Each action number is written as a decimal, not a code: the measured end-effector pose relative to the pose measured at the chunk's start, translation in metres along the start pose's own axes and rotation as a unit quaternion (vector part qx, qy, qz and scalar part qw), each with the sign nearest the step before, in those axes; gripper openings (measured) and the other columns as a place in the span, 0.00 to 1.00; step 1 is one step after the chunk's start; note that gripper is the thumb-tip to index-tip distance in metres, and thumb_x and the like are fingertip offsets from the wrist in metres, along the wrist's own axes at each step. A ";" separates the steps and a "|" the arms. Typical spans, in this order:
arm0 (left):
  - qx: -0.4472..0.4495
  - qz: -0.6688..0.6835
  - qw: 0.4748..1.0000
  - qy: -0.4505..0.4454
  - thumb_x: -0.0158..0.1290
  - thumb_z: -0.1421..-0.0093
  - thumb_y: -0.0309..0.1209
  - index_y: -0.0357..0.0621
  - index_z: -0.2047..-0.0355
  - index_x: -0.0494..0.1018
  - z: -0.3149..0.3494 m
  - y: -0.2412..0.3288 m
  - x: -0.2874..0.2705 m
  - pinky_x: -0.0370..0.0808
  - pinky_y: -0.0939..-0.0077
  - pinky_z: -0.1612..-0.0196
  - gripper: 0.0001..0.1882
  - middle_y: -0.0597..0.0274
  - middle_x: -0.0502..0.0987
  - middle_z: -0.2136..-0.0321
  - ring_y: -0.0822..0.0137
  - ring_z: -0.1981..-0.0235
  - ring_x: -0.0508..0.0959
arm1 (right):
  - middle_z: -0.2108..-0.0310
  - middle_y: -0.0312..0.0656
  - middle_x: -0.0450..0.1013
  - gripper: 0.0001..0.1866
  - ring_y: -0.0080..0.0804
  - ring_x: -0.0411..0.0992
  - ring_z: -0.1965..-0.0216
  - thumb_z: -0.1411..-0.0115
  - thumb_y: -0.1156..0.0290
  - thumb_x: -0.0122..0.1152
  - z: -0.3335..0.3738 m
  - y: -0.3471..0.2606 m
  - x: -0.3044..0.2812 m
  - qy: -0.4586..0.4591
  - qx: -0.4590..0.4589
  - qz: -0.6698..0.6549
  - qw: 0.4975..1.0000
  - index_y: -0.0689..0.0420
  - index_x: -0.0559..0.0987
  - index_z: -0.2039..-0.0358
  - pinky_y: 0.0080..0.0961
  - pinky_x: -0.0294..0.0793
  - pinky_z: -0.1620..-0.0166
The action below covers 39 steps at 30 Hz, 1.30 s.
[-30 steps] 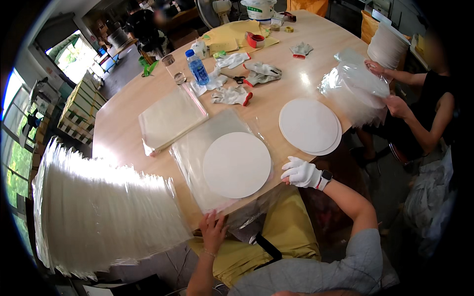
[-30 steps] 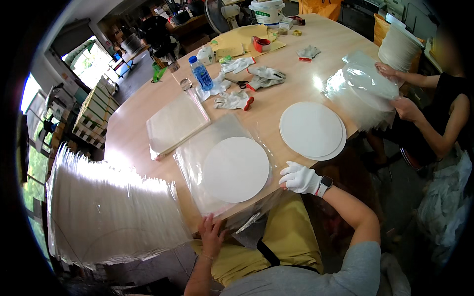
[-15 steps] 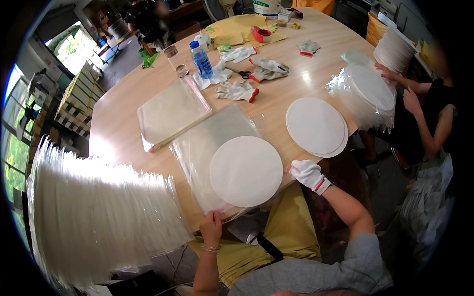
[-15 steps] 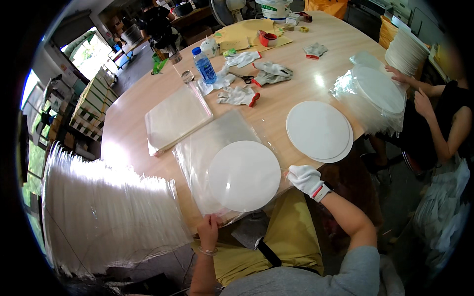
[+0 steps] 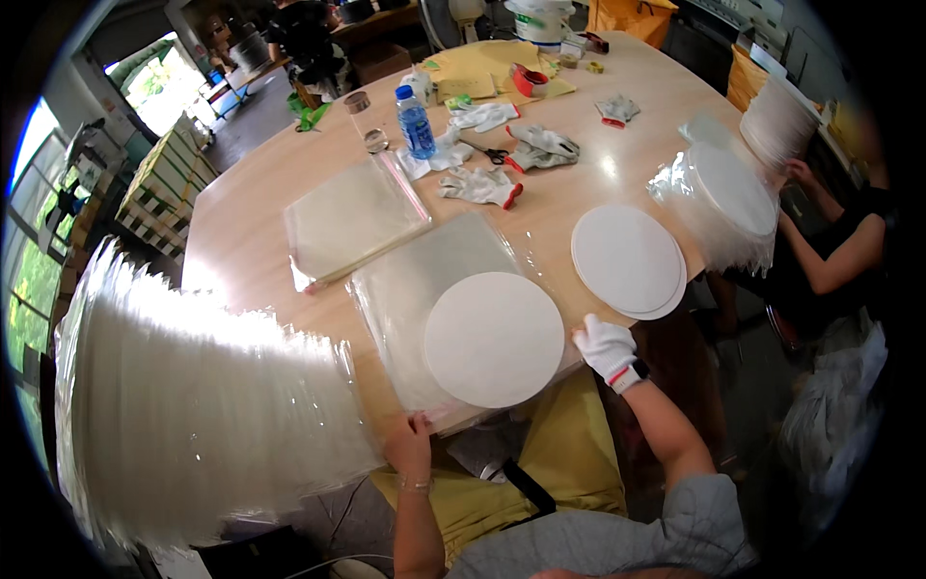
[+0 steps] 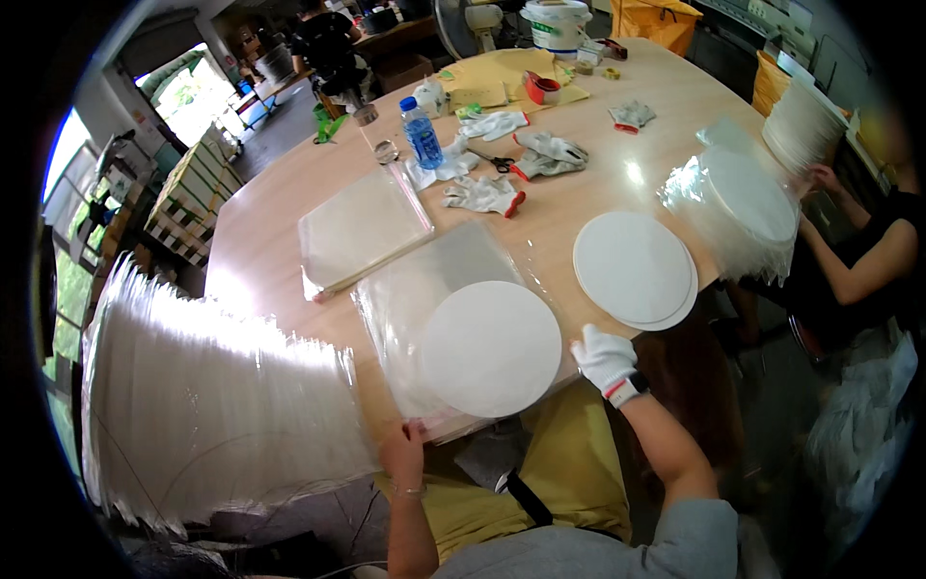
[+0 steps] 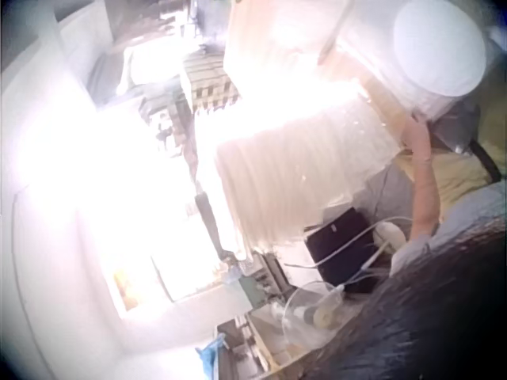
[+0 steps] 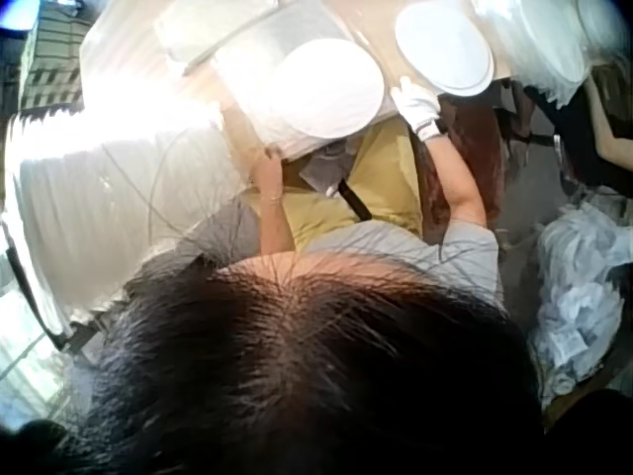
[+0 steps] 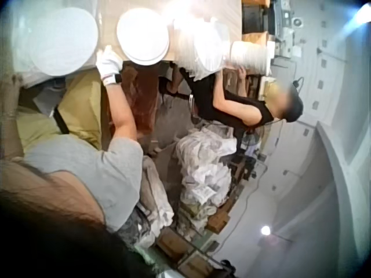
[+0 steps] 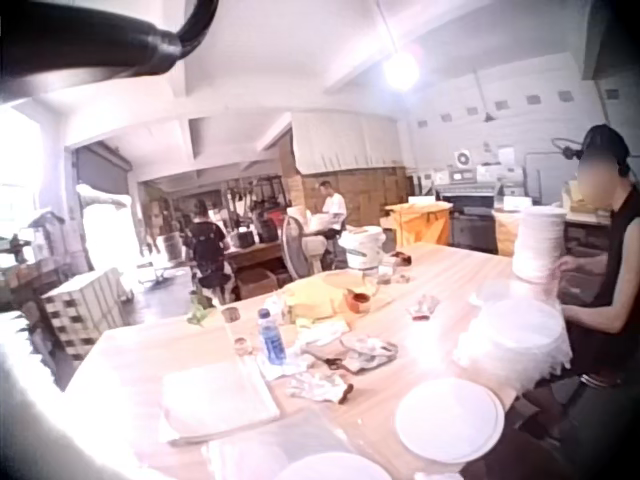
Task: The person places white circular plates into clear plastic bags one by one. They pick up a plate, insert it into a bag, and then set the bagged plate aside on the table. The person wears gloves and works at a wooden table in a warehouse setting.
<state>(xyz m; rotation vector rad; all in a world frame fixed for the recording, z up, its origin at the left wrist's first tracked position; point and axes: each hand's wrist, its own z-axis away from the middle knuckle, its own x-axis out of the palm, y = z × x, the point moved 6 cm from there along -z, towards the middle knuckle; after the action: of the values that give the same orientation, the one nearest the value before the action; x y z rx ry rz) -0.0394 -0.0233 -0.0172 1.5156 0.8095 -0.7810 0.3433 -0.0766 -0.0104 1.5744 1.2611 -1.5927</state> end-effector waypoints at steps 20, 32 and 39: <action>-0.241 0.677 0.669 -0.188 0.46 0.40 0.31 0.40 0.70 0.70 0.101 0.031 0.097 0.75 0.72 0.66 0.07 0.61 0.75 0.71 0.68 0.68 0.76 | 0.68 0.42 0.73 0.27 0.28 0.71 0.66 0.48 0.59 0.59 0.086 0.048 0.033 -0.090 0.147 -0.398 0.901 0.64 0.67 0.53 0.24 0.69 0.62; 0.025 0.532 0.831 -0.160 0.54 0.44 0.31 0.36 0.63 0.66 0.056 0.084 -0.021 0.71 0.81 0.70 0.13 0.64 0.71 0.74 0.76 0.72 0.71 | 0.60 0.42 0.70 0.35 0.23 0.68 0.63 0.50 0.83 0.49 0.092 -0.020 0.020 -0.072 0.060 -0.689 0.719 0.65 0.51 0.41 0.21 0.69 0.59; 0.316 0.216 0.916 0.123 0.54 0.44 0.30 0.36 0.64 0.65 0.078 0.109 -0.288 0.73 0.77 0.71 0.13 0.58 0.71 0.75 0.69 0.72 0.76 | 0.73 0.31 0.67 0.20 0.18 0.65 0.69 0.45 0.82 0.44 0.027 -0.202 -0.159 -0.125 -0.207 -0.721 0.649 0.63 0.67 0.50 0.16 0.66 0.65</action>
<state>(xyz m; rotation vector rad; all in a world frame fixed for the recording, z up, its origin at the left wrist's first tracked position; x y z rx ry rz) -0.1033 -0.1252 0.2767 2.3107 0.3696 -0.5399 0.1757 -0.0553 0.1852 -0.2979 2.6815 -1.8525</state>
